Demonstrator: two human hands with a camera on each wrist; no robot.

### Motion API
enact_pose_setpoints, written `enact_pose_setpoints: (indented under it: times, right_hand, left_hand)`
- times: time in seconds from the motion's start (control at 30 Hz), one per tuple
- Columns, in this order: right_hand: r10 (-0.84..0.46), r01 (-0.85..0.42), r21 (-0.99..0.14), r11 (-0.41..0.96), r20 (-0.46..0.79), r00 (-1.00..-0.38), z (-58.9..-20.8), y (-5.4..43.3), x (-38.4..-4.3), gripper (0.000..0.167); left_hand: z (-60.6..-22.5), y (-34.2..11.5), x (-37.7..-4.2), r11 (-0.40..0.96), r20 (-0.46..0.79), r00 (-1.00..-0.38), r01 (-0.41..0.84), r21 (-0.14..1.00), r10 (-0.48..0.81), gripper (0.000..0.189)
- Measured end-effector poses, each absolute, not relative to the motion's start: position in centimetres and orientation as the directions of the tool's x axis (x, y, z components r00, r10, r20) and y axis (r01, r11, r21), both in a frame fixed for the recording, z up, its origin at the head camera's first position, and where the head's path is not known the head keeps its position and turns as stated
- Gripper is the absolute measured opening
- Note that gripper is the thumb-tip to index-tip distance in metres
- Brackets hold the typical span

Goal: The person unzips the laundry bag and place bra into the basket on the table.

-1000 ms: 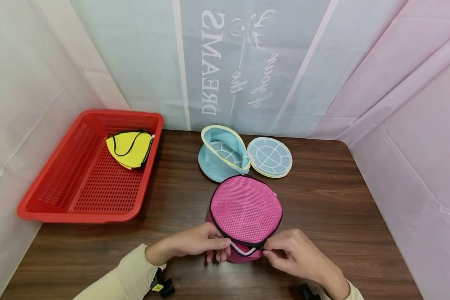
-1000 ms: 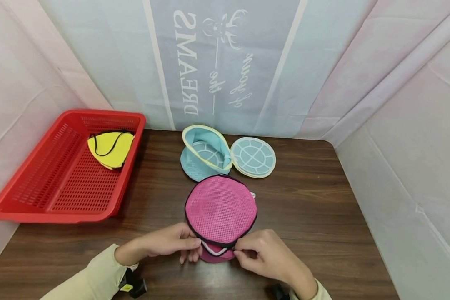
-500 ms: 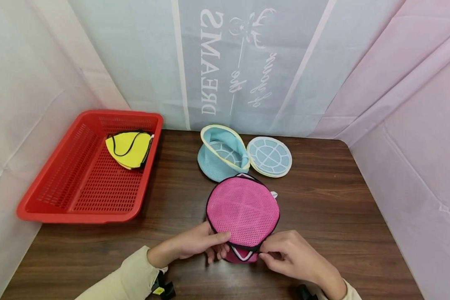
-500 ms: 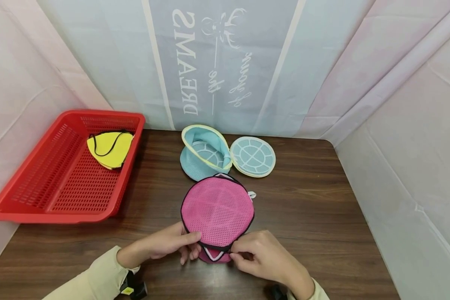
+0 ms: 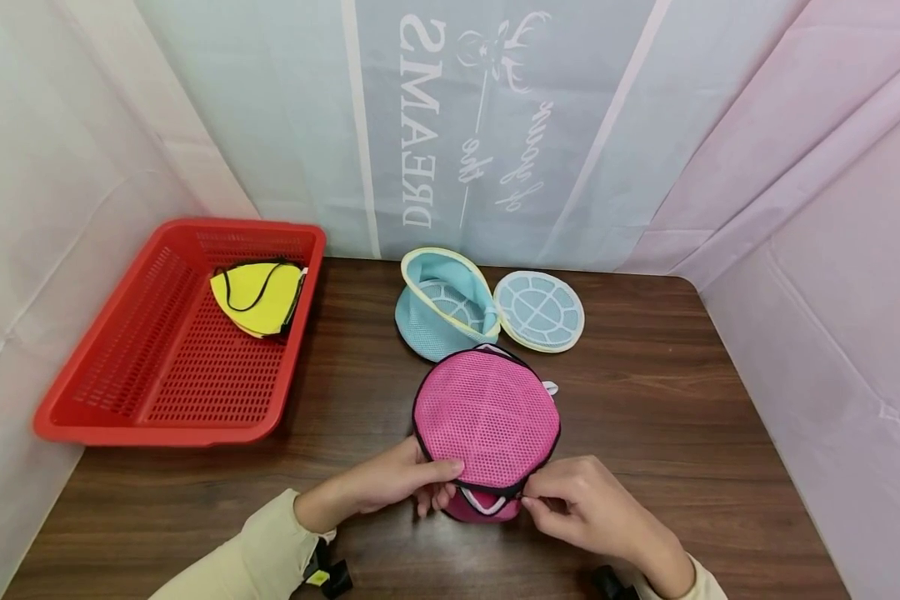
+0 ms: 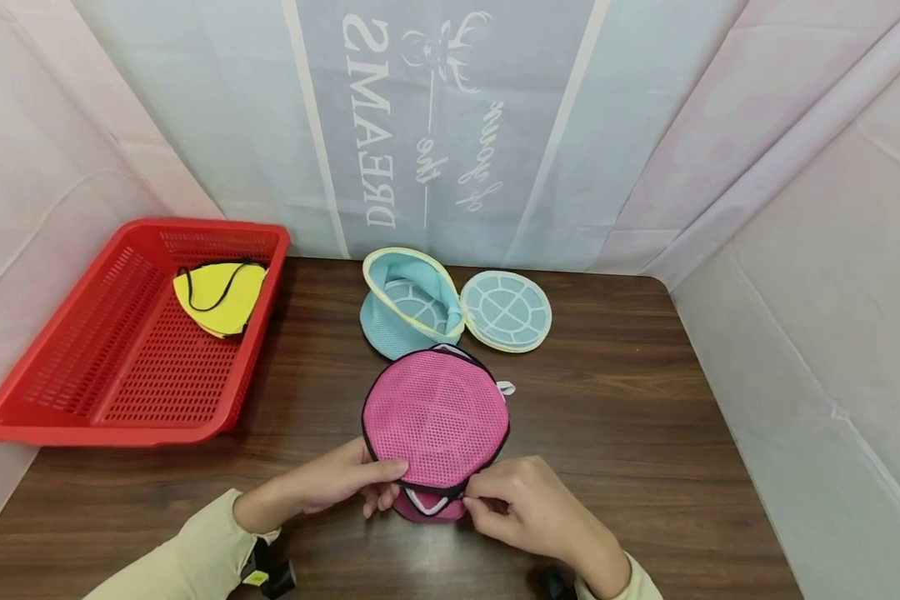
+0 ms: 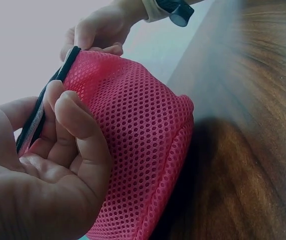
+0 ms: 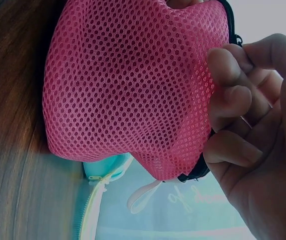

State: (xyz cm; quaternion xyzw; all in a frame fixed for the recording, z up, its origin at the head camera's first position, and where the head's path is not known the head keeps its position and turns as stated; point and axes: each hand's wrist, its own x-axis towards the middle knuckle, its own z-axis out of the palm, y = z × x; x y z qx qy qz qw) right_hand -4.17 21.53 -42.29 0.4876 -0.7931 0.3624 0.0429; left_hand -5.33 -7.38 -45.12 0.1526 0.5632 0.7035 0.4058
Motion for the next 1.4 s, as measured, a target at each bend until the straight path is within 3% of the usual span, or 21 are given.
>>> enact_pose_setpoints:
  times: [0.3, 0.57, 1.0, 1.4]
  right_hand:
    - [-0.741, -0.784, -0.544, 0.3, 0.385, -0.55, -42.0, 21.9, -4.2, 0.035]
    - [-0.713, -0.792, -0.534, 0.295, 0.429, -0.555, -42.0, 22.8, -4.6, 0.038]
    - [-0.667, -0.719, -0.609, 0.334, 0.386, -0.637, -42.0, 24.7, -5.1, 0.043]
    - [-0.648, -0.715, -0.598, 0.362, 0.39, -0.654, -41.9, 25.6, -5.7, 0.043]
  left_hand:
    - [-45.4, -7.6, -5.5, -0.026, -0.225, -0.63, -0.363, 0.932, 0.743, 0.027]
    - [-45.3, -7.7, -5.7, 0.013, -0.225, -0.635, -0.321, 0.947, 0.739, 0.024]
    - [-45.2, -7.8, -5.8, 0.046, -0.229, -0.642, -0.289, 0.956, 0.732, 0.024]
    - [-45.4, -8.2, -6.2, 0.082, -0.23, -0.621, -0.258, 0.963, 0.75, 0.024]
